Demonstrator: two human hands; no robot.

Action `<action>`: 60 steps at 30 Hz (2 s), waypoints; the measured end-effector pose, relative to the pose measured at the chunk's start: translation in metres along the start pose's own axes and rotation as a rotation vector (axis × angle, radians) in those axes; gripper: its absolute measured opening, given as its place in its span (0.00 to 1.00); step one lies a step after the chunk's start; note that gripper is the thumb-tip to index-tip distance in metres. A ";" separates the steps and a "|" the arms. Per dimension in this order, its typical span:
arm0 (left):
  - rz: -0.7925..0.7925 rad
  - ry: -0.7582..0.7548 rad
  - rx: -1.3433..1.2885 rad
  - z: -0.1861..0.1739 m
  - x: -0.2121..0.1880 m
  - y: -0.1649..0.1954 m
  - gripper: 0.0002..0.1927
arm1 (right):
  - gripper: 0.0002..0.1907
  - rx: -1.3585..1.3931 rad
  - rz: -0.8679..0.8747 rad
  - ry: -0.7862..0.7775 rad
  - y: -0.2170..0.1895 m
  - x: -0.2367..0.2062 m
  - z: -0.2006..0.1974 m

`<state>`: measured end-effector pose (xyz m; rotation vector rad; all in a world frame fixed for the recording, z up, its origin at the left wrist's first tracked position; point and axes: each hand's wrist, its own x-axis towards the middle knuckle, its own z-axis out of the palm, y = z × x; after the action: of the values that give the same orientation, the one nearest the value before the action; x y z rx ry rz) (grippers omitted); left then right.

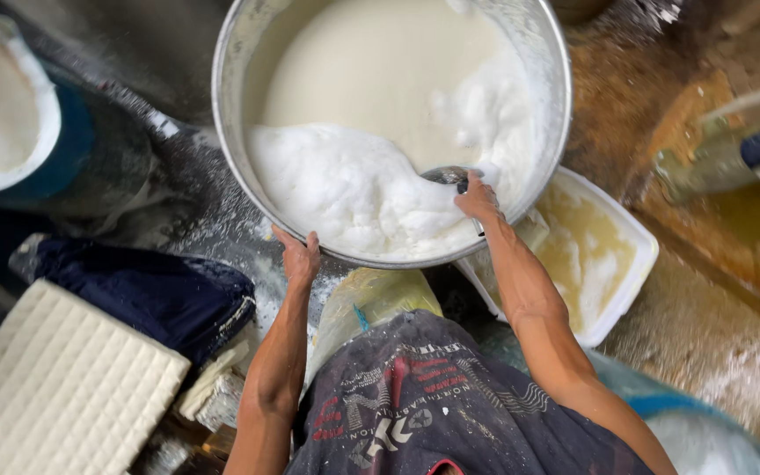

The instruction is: The person repeatedly scoops a white foamy substance from a large metal pot into a blue bucket using a metal scoop. The person holds the pot with the left hand and scoops with the right hand, transferring the material in multiple cycles.

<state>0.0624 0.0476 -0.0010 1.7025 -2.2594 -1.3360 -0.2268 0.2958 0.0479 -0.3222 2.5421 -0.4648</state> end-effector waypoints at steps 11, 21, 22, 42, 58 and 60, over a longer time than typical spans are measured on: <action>0.220 -0.200 -0.005 0.013 0.009 -0.050 0.26 | 0.41 0.846 -0.292 0.132 0.058 -0.170 -0.006; 0.440 -0.822 0.537 0.108 -0.084 -0.059 0.39 | 0.18 1.171 0.009 0.679 0.208 -0.357 -0.041; 0.529 -0.889 0.538 0.130 -0.099 -0.045 0.38 | 0.17 1.018 0.134 0.782 0.226 -0.371 -0.037; 1.295 -1.367 0.662 0.329 -0.432 0.064 0.33 | 0.21 0.515 1.380 1.299 0.537 -0.620 0.189; 1.128 -1.300 0.723 0.310 -0.433 0.059 0.34 | 0.10 1.894 1.057 0.320 0.511 -0.574 0.194; 1.134 -1.265 0.683 0.307 -0.421 0.057 0.33 | 0.12 1.903 0.928 0.267 0.523 -0.583 0.190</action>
<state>0.0435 0.5702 0.0315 -1.0418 -3.4233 -1.3974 0.2906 0.9078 -0.0387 1.4857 1.1125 -2.0588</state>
